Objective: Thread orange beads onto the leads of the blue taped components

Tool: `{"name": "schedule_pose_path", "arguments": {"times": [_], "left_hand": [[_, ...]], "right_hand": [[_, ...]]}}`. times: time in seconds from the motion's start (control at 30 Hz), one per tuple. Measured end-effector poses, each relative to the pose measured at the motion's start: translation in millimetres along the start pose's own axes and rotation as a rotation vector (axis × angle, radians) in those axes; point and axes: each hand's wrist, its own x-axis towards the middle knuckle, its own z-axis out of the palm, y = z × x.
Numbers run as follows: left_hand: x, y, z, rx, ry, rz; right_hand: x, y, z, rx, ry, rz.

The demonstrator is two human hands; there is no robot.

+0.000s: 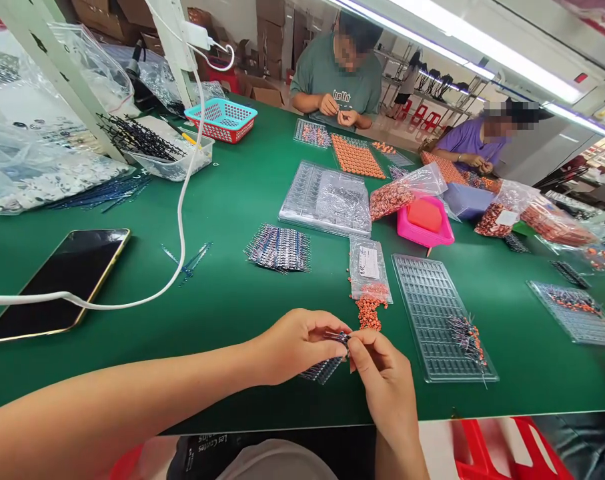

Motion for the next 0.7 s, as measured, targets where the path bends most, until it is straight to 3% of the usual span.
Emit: {"name": "schedule_pose_path", "arguments": {"times": [0.1, 0.3, 0.5, 0.7], "left_hand": [[2, 1, 0.3, 0.004, 0.067, -0.005], [1, 3, -0.4, -0.009, 0.165, -0.077], [11, 4, 5.8, -0.030, 0.209, -0.150], [18, -2, 2.3, 0.045, 0.234, -0.098]], "right_hand": [[1, 4, -8, -0.025, 0.020, -0.009], [1, 28, -38, -0.239, 0.236, -0.019], [-1, 41, -37, -0.420, 0.170, -0.129], [-8, 46, -36, -0.530, 0.155, -0.128]]}}
